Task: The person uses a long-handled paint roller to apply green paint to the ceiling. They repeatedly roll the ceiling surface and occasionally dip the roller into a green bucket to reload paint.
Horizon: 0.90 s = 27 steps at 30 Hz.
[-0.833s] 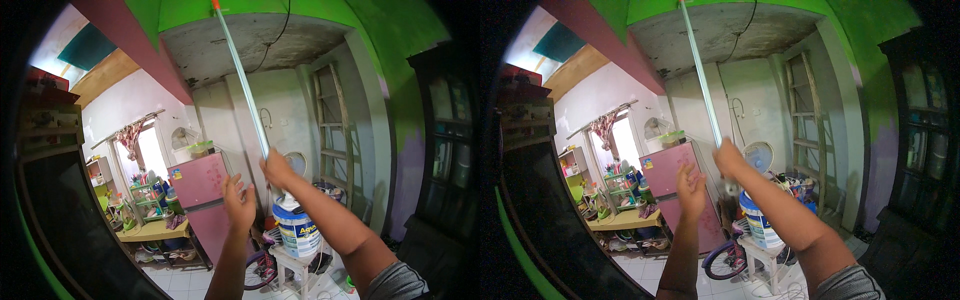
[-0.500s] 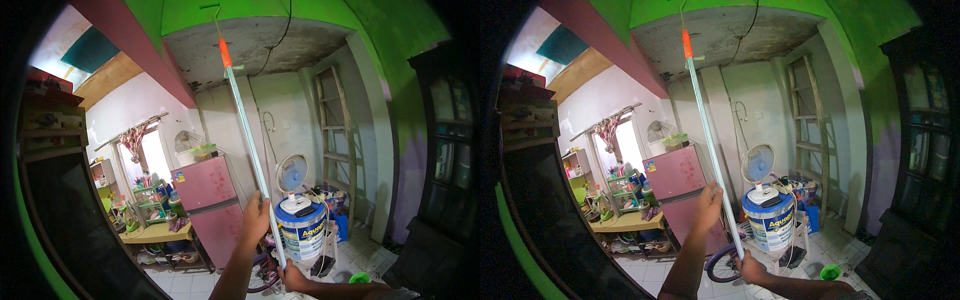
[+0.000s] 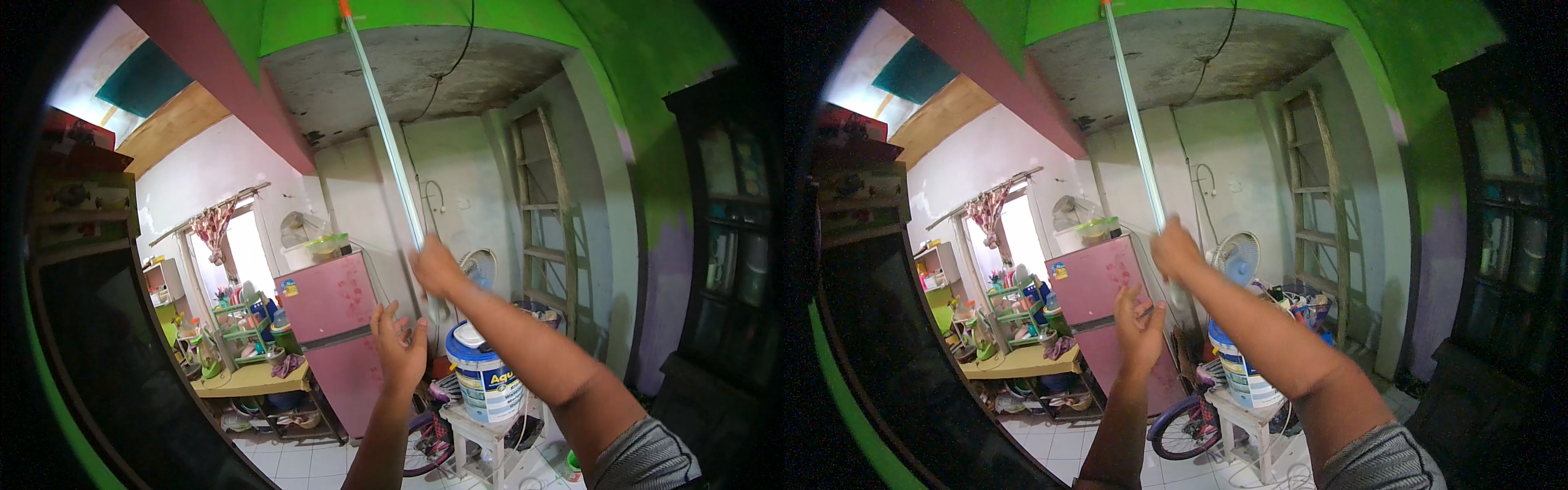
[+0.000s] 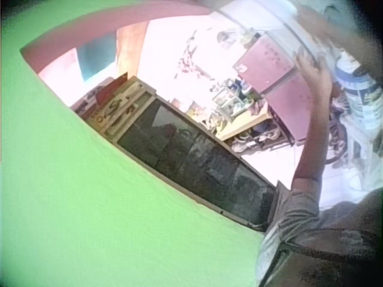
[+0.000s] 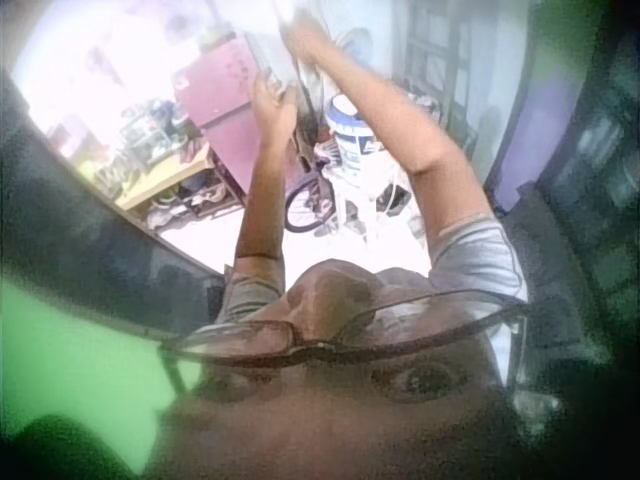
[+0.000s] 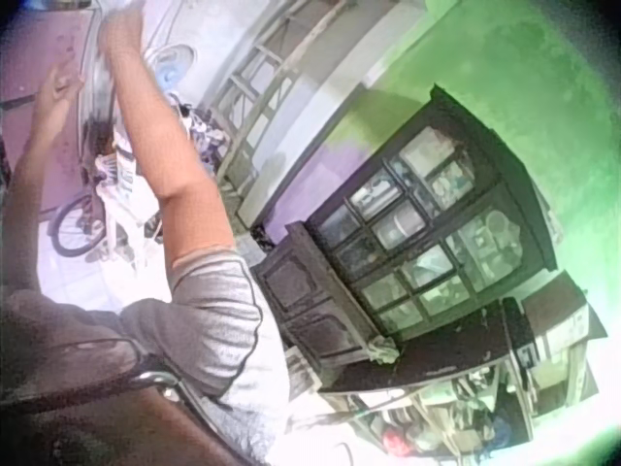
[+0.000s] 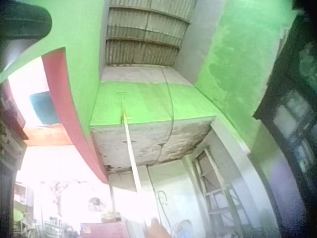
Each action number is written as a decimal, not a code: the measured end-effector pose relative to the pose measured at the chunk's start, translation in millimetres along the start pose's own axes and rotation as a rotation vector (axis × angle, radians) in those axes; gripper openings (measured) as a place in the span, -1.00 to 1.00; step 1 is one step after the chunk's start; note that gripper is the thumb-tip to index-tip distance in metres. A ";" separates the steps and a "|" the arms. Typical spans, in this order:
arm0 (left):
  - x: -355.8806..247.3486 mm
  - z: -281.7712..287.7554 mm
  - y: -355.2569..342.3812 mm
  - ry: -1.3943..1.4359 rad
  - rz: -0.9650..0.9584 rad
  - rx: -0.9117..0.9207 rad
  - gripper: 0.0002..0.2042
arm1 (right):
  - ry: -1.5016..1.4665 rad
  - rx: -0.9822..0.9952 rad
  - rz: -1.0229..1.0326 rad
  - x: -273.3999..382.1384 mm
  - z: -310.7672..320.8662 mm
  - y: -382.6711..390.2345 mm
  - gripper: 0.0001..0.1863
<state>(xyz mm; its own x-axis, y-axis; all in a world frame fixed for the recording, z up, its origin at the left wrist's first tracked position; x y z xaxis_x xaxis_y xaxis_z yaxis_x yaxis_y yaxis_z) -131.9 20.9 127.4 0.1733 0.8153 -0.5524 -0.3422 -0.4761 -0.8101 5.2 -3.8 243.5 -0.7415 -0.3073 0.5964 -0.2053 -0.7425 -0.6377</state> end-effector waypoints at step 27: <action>16.0 -97.3 -45.6 0.596 0.357 0.469 -0.40 | 0.052 0.394 -0.654 -225.9 -70.2 440.2 -0.52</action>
<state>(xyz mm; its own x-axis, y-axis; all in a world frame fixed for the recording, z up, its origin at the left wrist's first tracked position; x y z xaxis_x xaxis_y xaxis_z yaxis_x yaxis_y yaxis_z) -23.7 23.6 136.4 0.3953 0.2681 -0.8785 -0.7953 -0.3787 -0.4734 37.5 -219.5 -206.1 -0.5785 0.2885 0.7630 -0.3765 -0.9242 0.0639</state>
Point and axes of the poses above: each hand's wrist, its own y-axis away from the middle knuckle, its own z-axis out of the back of the hand, x = y × z, the point moved 5 cm from there along -y, towards the middle knuckle, and after that the axes turned 15 degrees about x, right-handed, at the moved point
